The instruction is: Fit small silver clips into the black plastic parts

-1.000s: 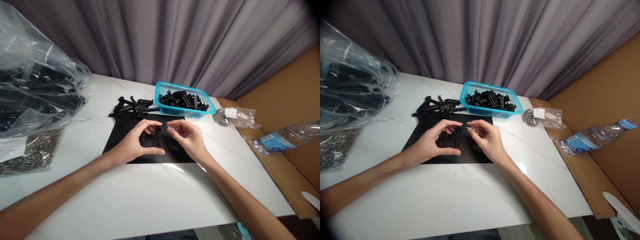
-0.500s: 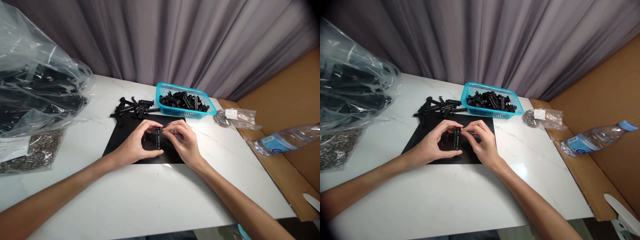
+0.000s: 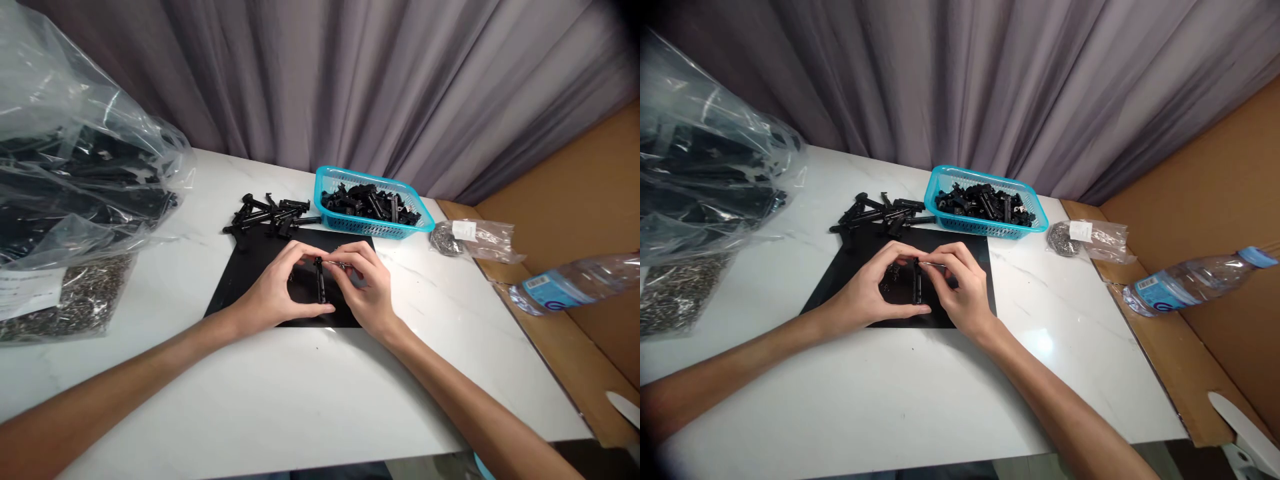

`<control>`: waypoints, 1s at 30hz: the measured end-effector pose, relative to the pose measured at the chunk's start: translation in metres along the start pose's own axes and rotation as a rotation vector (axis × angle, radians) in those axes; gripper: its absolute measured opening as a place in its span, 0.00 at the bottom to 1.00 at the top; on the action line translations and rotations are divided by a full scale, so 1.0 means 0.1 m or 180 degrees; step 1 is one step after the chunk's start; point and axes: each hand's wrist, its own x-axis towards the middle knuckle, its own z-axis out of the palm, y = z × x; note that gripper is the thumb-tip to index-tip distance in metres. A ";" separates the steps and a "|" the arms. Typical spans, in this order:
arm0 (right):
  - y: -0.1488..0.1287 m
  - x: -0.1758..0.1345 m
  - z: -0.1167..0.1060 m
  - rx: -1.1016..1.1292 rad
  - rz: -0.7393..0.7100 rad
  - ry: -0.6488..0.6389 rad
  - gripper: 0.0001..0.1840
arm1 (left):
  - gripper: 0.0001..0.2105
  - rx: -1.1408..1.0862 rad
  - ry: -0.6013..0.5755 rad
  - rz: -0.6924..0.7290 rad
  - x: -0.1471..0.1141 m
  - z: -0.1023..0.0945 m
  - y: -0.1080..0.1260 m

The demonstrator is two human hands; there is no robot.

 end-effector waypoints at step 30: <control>0.08 -0.06 0.03 -0.1504 -0.0856 -0.0186 0.06 | 0.30 0.0239 -0.0019 -0.0045 -0.02 0.02 0.02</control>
